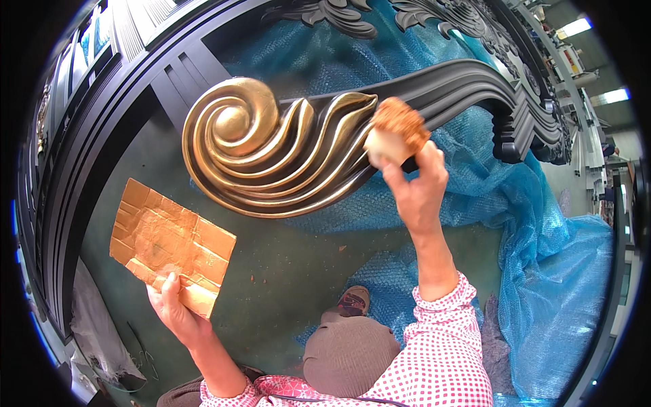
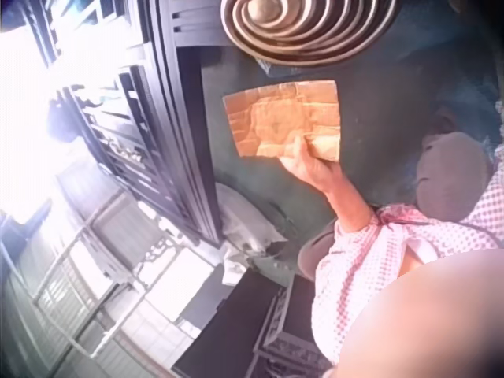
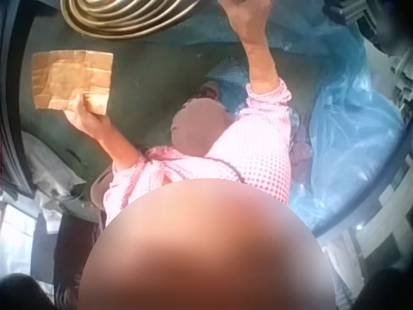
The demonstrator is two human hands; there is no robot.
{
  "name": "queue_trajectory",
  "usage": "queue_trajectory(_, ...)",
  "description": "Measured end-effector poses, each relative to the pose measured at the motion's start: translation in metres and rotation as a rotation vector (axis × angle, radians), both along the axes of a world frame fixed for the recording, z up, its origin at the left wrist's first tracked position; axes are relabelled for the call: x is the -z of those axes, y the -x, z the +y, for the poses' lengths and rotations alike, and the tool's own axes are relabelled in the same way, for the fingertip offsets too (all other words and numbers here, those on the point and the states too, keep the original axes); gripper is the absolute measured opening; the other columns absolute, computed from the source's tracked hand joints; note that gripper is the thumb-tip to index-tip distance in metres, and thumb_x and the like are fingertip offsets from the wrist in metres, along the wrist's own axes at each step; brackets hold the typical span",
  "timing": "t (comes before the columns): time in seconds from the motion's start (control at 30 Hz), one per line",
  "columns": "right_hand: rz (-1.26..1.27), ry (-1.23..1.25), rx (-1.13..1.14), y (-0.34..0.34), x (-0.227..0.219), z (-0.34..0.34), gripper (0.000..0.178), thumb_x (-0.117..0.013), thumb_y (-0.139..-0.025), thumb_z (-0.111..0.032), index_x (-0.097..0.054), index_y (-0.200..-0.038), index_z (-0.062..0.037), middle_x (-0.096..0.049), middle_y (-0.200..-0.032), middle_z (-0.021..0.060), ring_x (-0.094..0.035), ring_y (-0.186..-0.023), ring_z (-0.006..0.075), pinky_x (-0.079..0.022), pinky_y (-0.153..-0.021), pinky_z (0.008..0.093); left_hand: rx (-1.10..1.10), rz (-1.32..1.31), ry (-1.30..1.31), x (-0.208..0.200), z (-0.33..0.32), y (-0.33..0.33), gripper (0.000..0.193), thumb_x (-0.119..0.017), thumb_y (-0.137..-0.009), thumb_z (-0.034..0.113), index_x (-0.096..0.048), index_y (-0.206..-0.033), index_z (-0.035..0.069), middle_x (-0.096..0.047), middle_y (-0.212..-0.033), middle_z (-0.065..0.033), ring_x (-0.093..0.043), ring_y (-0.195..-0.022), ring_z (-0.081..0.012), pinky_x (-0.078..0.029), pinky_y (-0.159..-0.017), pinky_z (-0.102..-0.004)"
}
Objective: The person sits on the floor and applies gold leaf to a black metal scrollwork ornament using a sponge. They hold a gold leaf sheet in one hand and dab the ornament with the sponge in the other, occasionally dipping the sponge into a container to reload material.
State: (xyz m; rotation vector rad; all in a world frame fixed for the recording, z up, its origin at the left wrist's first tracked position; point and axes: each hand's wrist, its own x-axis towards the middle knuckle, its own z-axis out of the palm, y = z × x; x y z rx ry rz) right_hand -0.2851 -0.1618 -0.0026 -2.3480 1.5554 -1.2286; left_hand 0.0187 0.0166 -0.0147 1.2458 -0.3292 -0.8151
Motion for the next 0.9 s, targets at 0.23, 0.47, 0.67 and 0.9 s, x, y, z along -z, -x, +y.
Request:
queue_trajectory(0.23, -0.124, 0.064, 0.084, 0.012, 0.006, -0.018, 0.024, -0.069, -0.074, -0.015, -0.054, -0.089, -0.0048, -0.056, -0.084, 0.0096, -0.054, -0.079, 0.0274, -0.040, -0.073, 0.0366, -0.007, 0.006, 0.003, -0.004, -0.003, 0.004, 0.043, -0.052, -0.081, 0.005, -0.039, -0.120, -0.004, -0.053, -0.106, -0.0112, -0.056, -0.095, -0.0179, -0.044, -0.086, -0.0312)
queue_trajectory(0.47, 0.036, 0.081, -0.289, -0.026, 0.000, 0.029, 0.031, -0.071, -0.063, -0.011, -0.056, -0.091, -0.0087, -0.059, -0.089, 0.0049, -0.056, -0.080, 0.0237, -0.040, -0.073, 0.0359, 0.005, -0.025, -0.002, -0.003, 0.001, -0.001, 0.042, -0.052, -0.081, 0.006, -0.039, -0.120, -0.004, -0.053, -0.107, -0.0118, -0.056, -0.096, -0.0184, -0.044, -0.087, -0.0318)
queue_trajectory(0.67, 0.101, 0.110, -0.312, -0.020, 0.001, 0.018, 0.031, -0.071, -0.065, -0.012, -0.056, -0.092, -0.0072, -0.059, -0.088, 0.0090, -0.056, -0.079, 0.0266, -0.041, -0.071, 0.0352, 0.004, -0.016, 0.010, -0.005, 0.000, 0.001, 0.041, -0.051, -0.082, 0.005, -0.039, -0.120, -0.004, -0.053, -0.106, -0.0115, -0.056, -0.095, -0.0183, -0.045, -0.086, -0.0312)
queue_trajectory(0.9, -0.099, 0.110, -0.035, 0.010, -0.001, -0.005, 0.025, -0.070, -0.071, -0.016, -0.057, -0.090, -0.0073, -0.058, -0.089, 0.0092, -0.055, -0.082, 0.0288, -0.041, -0.073, 0.0371, -0.043, -0.001, 0.031, -0.008, -0.001, 0.005, 0.035, -0.052, -0.082, 0.004, -0.042, -0.115, -0.002, -0.054, -0.096, -0.0075, -0.055, -0.086, -0.0150, -0.046, -0.079, -0.0288)
